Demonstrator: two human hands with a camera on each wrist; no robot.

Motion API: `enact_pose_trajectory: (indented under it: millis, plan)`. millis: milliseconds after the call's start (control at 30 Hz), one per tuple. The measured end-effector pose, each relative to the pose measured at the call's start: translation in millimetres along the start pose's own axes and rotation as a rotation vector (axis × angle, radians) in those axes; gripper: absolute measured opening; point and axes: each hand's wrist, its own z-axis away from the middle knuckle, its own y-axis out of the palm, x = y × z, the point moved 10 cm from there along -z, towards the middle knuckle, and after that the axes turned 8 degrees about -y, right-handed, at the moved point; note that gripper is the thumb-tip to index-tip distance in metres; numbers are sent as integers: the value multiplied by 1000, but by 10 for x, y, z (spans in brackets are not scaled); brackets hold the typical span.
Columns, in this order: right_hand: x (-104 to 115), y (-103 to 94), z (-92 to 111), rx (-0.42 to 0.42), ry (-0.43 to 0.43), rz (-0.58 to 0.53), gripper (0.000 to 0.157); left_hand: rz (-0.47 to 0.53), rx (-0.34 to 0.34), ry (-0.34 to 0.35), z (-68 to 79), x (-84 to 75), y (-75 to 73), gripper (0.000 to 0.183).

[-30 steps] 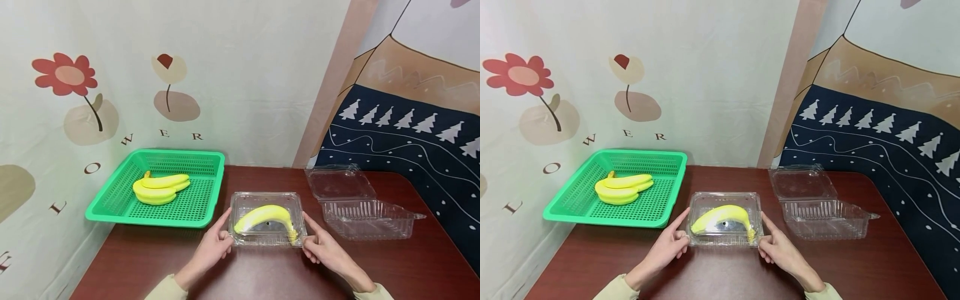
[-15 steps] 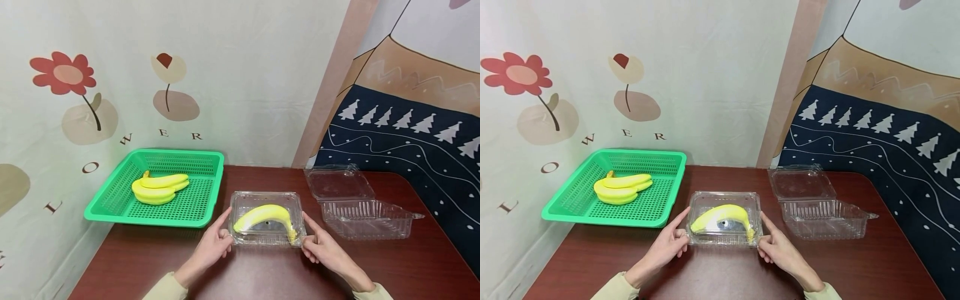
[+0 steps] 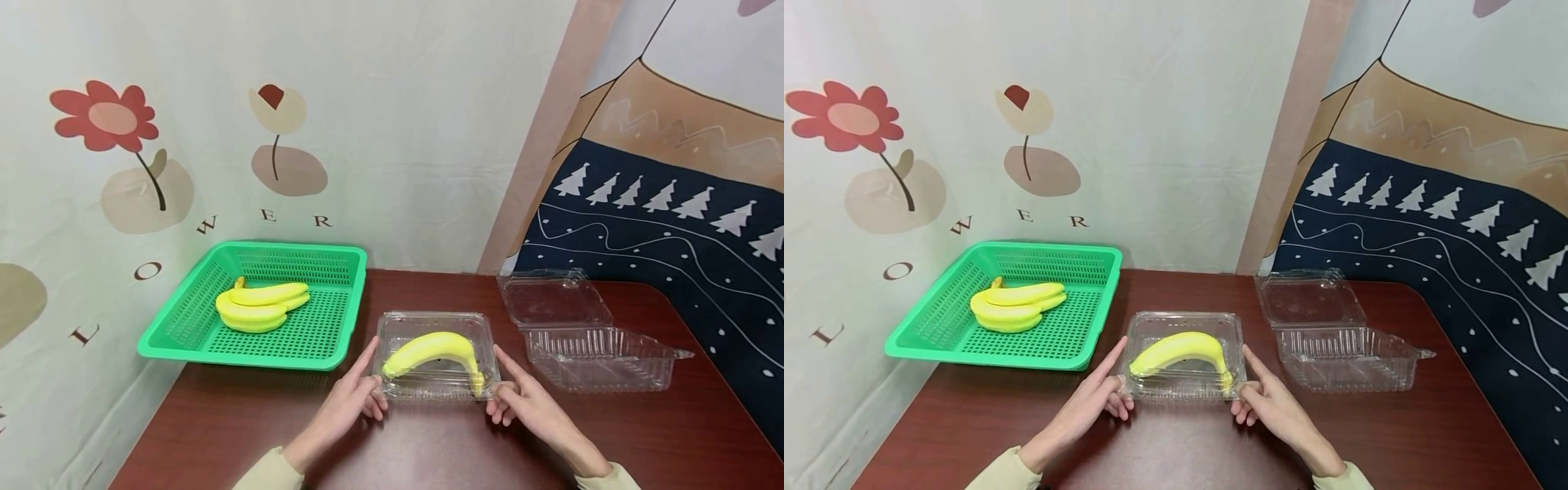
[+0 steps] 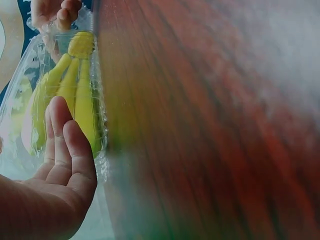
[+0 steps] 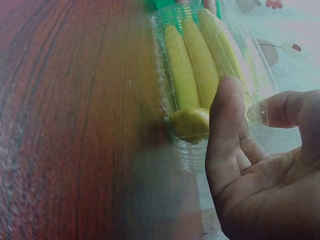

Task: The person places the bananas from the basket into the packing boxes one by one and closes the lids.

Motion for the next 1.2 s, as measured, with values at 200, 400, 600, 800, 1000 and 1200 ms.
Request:
enact_pose_trajectory:
  millis: [200,400,600,800,1000,1200]
  plan:
    - [-4,16,2,11,-2,-17,77,131,-29,-55,2,41,-17,79]
    - [-4,24,-1,29,-22,-15,78,217,-46,-114,35,117,-16,55]
    - [-17,30,-7,30,-20,-23,82,268,-16,-127,18,115,43,43]
    - [-33,33,-6,27,-6,-20,83,308,-30,-133,4,133,52,44]
    - [-31,33,-9,29,-3,-28,84,328,-2,-169,19,162,89,36]
    - [-13,38,1,33,-1,-34,86,325,2,-173,18,153,107,25]
